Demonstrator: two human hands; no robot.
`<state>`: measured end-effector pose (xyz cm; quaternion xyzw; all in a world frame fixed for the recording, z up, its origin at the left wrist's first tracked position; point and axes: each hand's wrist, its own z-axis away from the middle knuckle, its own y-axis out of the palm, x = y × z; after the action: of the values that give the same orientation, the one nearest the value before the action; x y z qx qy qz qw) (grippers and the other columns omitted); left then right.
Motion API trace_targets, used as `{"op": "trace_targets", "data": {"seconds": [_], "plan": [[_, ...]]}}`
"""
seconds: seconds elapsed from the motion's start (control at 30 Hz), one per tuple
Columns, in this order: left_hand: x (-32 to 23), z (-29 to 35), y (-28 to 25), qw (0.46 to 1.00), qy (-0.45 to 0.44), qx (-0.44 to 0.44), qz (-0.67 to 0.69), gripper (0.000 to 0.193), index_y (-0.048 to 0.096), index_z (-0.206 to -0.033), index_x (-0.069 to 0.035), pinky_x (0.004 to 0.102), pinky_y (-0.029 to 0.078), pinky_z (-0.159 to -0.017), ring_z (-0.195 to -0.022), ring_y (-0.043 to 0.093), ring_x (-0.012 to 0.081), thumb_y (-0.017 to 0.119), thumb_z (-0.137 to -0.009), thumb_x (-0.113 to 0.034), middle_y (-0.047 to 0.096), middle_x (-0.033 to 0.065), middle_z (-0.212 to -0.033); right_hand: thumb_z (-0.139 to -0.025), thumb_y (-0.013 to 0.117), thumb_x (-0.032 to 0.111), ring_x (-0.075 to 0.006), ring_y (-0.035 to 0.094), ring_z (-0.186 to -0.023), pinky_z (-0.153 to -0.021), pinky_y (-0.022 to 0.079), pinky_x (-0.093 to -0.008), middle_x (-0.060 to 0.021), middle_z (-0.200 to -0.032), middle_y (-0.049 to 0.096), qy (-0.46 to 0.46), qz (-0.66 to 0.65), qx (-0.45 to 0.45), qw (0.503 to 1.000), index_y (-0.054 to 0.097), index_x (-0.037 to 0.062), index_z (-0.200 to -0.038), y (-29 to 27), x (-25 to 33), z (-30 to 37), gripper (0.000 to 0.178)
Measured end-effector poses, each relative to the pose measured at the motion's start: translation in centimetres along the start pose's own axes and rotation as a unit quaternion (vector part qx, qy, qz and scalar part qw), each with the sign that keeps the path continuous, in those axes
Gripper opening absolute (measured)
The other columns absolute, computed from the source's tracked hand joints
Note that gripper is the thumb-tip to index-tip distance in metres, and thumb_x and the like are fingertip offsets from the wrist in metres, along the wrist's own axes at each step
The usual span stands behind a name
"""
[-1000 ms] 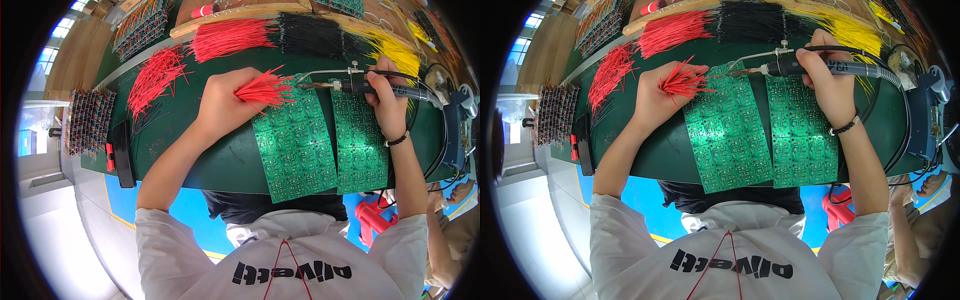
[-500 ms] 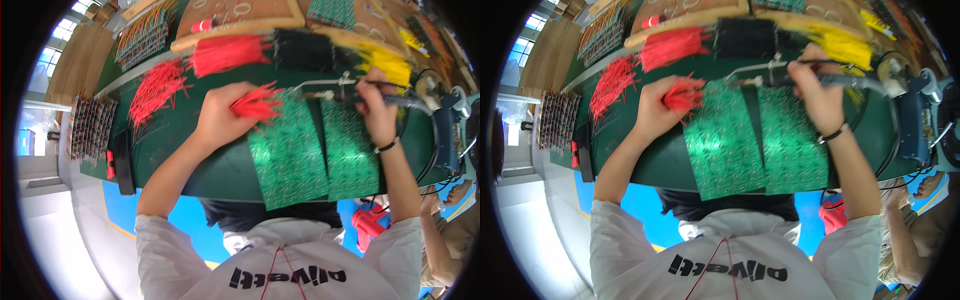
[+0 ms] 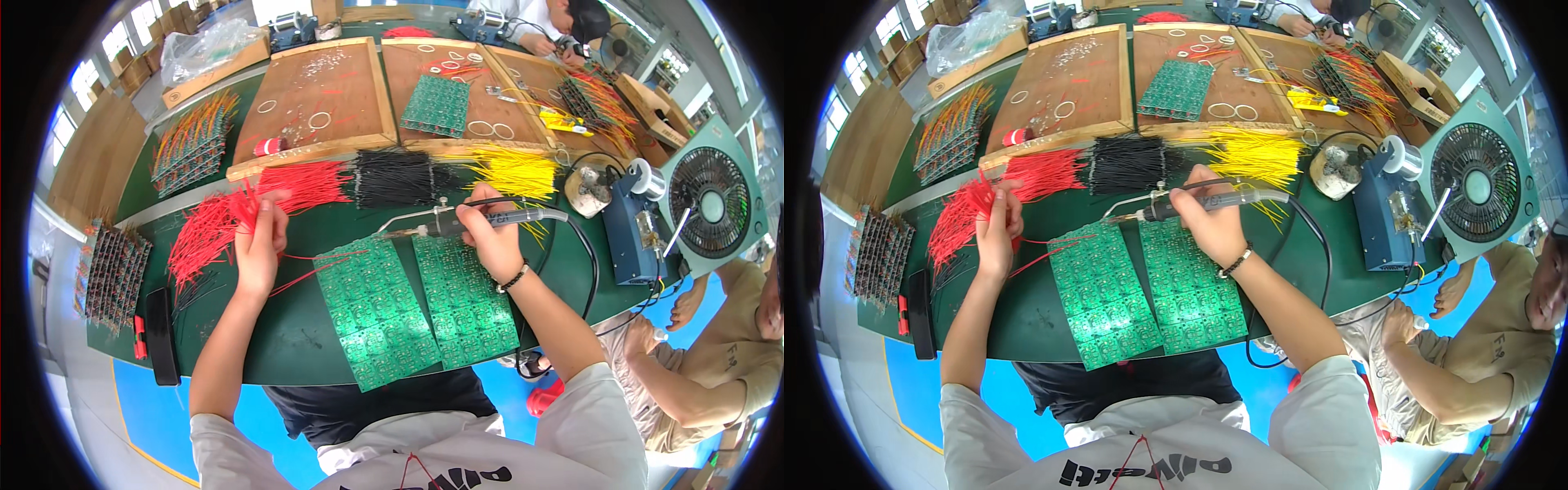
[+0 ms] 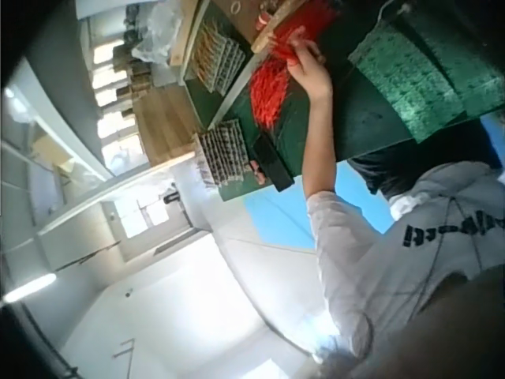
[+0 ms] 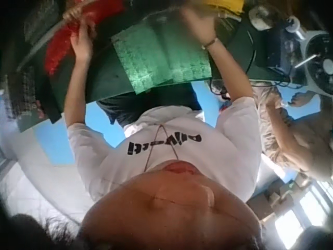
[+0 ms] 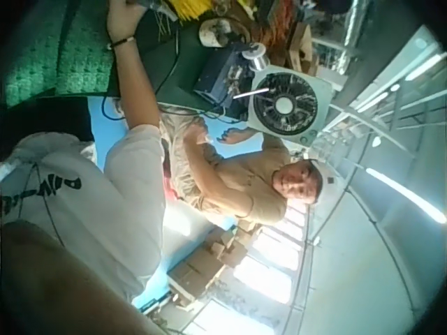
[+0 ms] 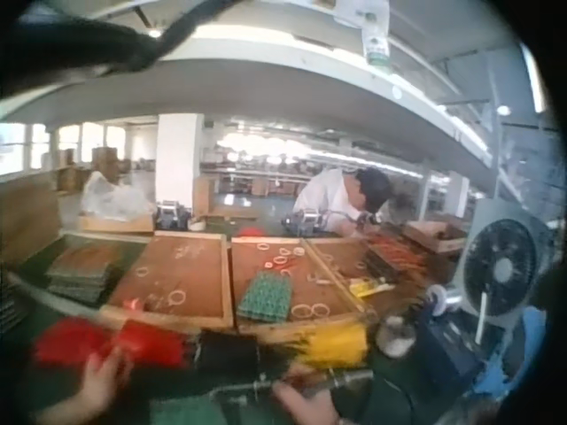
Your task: The person solders wires onto circuit boards one by one using a soldering iron.
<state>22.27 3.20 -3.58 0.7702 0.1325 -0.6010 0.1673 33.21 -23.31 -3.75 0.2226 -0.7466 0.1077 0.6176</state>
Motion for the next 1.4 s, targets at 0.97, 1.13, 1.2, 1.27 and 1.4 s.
{"op": "trace_targets", "data": {"seconds": [0.97, 1.13, 1.2, 1.27, 1.4], "plan": [[-1.0, 0.3, 2.9, 0.901, 0.268, 0.135, -0.313, 0.022, 0.055, -0.079, -0.003, 0.034, 0.045, -0.059, -0.065, 0.057, 0.0301, 0.065, -0.061, -0.012, 0.057, 0.014, -0.068, -0.077, 0.057, 0.019, 0.001, 0.032, -0.048, -0.04, 0.023, -0.0133, 0.006, -0.065, 0.041, -0.006, 0.056, -0.157, 0.986, 0.051, 0.0097, -0.09, -4.1, -1.6, 0.3, 0.017], [-0.4, 0.1, 3.7, 0.88, 0.285, 0.171, -0.338, 0.02, 0.057, -0.075, -0.003, 0.0333, 0.045, -0.057, -0.063, 0.056, 0.0291, 0.066, -0.06, -0.013, 0.057, 0.0126, -0.067, -0.077, 0.057, 0.015, 0.0009, 0.033, -0.054, -0.044, 0.026, -0.0136, 0.0047, -0.072, 0.043, -0.004, 0.019, -0.164, 0.986, 0.052, 0.0078, -0.092, -4.5, -1.8, 0.8, 0.018], [-0.3, 1.1, 1.7, 0.865, 0.28, 0.162, -0.385, 0.02, 0.06, -0.079, -0.003, 0.0292, 0.047, -0.059, -0.065, 0.059, 0.0238, 0.067, -0.062, -0.01, 0.059, 0.0099, -0.071, -0.076, 0.058, 0.016, 0.0001, 0.035, -0.052, -0.043, 0.027, -0.0134, 0.0045, -0.072, 0.044, -0.036, 0.081, -0.113, 0.99, 0.051, 0.0087, -0.088, -1.4, -2.1, 0.6, 0.016], [0.2, 1.0, 1.6, 0.881, 0.256, 0.165, -0.362, 0.018, 0.06, -0.079, -0.002, 0.0275, 0.047, -0.06, -0.067, 0.06, 0.0189, 0.068, -0.064, -0.008, 0.061, 0.0088, -0.074, -0.074, 0.063, 0.017, -0.0018, 0.037, -0.046, -0.037, 0.027, -0.015, 0.003, -0.068, 0.045, 0.008, 0.017, -0.148, 0.989, 0.05, 0.0077, -0.083, 0.2, -0.9, 0.5, 0.018], [1.3, 0.8, 2.7, 0.902, 0.199, 0.161, -0.348, 0.018, 0.06, -0.081, -0.001, 0.026, 0.047, -0.064, -0.069, 0.059, 0.0154, 0.068, -0.065, -0.006, 0.062, 0.0083, -0.076, -0.072, 0.065, 0.017, -0.0021, 0.036, -0.04, -0.036, 0.024, -0.0162, 0.0039, -0.054, 0.043, 0.021, 0.034, -0.068, 0.997, 0.042, 0.0094, -0.064, -0.9, -0.5, 0.2, 0.026]]}}
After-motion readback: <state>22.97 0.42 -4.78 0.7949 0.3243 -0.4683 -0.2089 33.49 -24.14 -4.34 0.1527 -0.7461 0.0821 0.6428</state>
